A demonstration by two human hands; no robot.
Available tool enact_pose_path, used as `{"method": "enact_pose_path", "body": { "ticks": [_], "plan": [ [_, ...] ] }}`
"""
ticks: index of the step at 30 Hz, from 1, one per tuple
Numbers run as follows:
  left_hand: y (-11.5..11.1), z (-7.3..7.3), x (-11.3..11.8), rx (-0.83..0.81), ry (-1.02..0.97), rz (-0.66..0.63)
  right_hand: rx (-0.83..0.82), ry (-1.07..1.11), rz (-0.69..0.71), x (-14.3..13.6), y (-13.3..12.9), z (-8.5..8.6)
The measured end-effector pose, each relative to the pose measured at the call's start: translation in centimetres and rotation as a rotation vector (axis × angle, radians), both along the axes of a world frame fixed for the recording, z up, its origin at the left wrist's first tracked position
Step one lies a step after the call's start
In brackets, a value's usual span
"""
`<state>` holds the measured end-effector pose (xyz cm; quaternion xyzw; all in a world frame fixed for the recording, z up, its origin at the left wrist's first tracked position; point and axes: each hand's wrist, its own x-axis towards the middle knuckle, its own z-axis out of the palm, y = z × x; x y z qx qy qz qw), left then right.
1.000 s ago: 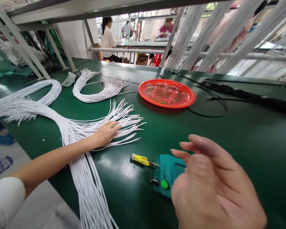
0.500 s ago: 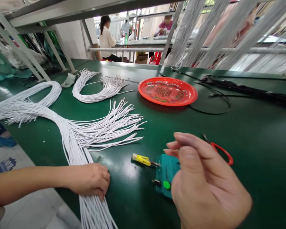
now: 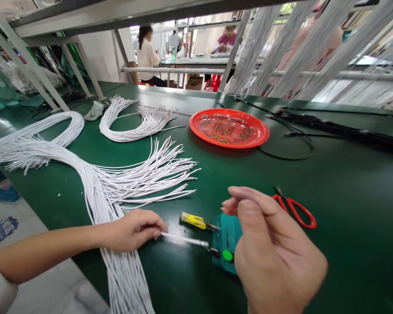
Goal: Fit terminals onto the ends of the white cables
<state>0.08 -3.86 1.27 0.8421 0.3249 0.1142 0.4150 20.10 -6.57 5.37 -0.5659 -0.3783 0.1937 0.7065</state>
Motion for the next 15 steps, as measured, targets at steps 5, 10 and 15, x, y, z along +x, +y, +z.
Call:
{"method": "enact_pose_path", "body": {
  "ticks": [5,10,15],
  "plan": [
    [0.4,0.7,4.0,0.007,-0.193,0.112,-0.176,-0.054,0.058,1.1,0.5,-0.9],
    [0.7,-0.5,5.8,0.066,-0.217,0.271,-0.383,-0.418,0.349,3.1,0.3,-2.4],
    [1.0,-1.4,5.5,0.084,-0.239,0.268,-0.218,-0.874,0.502,3.6,-0.3,-3.4]
  ]
}}
